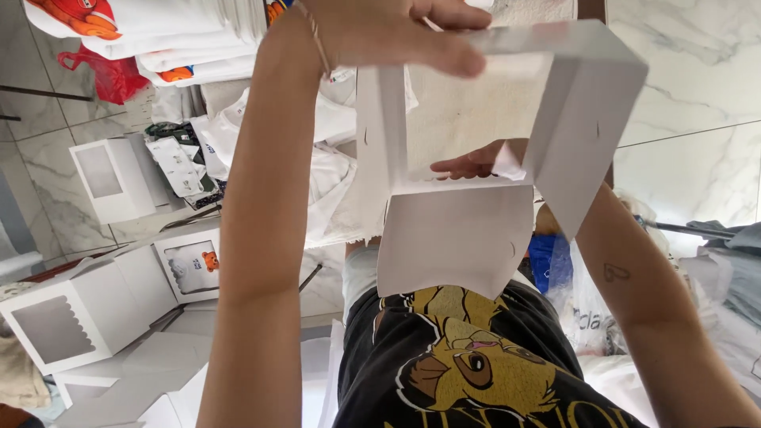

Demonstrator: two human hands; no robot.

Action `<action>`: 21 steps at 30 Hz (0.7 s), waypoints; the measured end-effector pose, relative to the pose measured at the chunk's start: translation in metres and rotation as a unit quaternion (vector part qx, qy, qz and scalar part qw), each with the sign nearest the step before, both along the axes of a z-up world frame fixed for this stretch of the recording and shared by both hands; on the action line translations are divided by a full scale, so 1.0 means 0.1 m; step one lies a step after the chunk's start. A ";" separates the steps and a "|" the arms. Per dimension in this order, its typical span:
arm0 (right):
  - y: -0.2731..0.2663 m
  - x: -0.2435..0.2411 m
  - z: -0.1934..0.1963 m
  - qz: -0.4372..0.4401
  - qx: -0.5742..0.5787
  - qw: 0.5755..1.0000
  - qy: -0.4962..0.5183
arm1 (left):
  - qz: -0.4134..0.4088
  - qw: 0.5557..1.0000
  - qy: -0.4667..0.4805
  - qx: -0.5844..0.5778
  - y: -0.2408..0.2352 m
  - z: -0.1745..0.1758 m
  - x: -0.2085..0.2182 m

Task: Folding baby clothes and placing them into white gift boxes

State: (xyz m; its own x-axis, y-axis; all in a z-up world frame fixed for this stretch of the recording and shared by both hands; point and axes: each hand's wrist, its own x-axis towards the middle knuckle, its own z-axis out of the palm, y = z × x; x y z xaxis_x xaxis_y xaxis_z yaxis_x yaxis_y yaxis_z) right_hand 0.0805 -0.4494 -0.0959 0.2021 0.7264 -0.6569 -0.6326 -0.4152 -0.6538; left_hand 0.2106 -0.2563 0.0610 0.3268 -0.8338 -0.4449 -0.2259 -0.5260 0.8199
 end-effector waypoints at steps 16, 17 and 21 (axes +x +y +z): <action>-0.34 -0.89 0.36 -0.594 0.039 0.803 -0.037 | 0.277 0.839 0.451 0.126 -0.26 -1.01 0.07; -0.34 -0.90 0.42 -0.588 0.036 0.806 -0.065 | 0.304 0.846 0.429 0.089 -0.28 -0.97 0.07; -0.33 -0.68 0.54 -0.481 0.124 0.820 -0.285 | 0.497 0.806 0.307 -0.093 -0.26 -1.11 0.14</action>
